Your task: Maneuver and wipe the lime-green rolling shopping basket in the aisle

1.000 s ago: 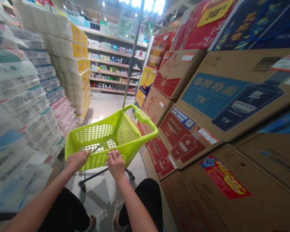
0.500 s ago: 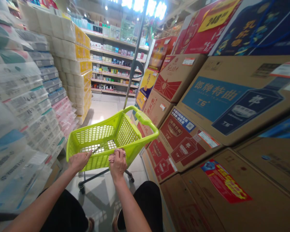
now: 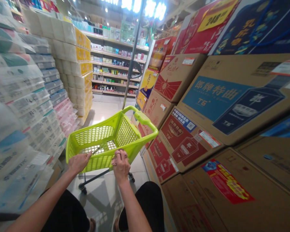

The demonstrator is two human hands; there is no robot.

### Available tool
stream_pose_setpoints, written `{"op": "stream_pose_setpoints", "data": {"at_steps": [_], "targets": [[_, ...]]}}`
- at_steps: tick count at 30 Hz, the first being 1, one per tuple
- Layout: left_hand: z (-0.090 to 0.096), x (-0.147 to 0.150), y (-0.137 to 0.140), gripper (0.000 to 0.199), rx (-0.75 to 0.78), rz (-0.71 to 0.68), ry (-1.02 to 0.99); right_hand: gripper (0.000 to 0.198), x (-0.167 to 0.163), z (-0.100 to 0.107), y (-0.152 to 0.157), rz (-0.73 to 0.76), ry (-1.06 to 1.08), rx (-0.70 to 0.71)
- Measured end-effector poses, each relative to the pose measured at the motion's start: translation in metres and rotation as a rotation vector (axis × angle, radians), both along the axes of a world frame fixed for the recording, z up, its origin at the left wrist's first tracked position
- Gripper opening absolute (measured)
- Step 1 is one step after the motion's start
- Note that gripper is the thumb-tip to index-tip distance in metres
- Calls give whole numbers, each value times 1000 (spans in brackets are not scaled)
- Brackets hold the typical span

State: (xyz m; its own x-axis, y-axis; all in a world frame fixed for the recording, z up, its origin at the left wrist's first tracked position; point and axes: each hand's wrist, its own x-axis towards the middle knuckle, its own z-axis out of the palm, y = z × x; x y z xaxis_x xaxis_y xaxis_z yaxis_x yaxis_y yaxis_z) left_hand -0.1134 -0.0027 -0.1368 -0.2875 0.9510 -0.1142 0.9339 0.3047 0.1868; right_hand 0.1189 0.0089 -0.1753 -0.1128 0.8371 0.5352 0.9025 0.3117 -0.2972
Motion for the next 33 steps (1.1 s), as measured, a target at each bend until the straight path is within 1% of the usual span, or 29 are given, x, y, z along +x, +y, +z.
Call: {"op": "stream_pose_setpoints", "data": {"at_steps": [3,6,9,11,16,19,22,23,26,29,33], "targets": [[-2,1,0,85,3,12,-9,27,-7,7,0,-23,86,3],[-5,0,2,84,6,11,-8,25,-29,11,-5,-49,156,-9],[-6,-2,2,82,14,10,2,22,-51,7,-13,-61,183,-39],[-6,-3,2,81,24,13,15,23,-65,1,-19,-32,165,-54],[-2,-5,-1,79,25,15,30,39,-89,-13,-31,139,20,-70],[-1,-6,-2,79,24,14,34,43,-83,-13,-30,206,-60,-59],[-1,-6,-3,81,14,11,30,39,-57,-7,-21,225,-88,-20],[-1,-5,-4,81,10,8,25,37,-47,-5,-18,199,-76,-12],[-2,-1,-4,82,11,11,14,32,-25,1,-10,52,2,-24],[-2,4,-3,83,18,20,7,30,-26,7,-11,-21,69,-59],[-3,7,-2,80,24,17,-1,22,-50,8,-19,-4,154,-35]]}}
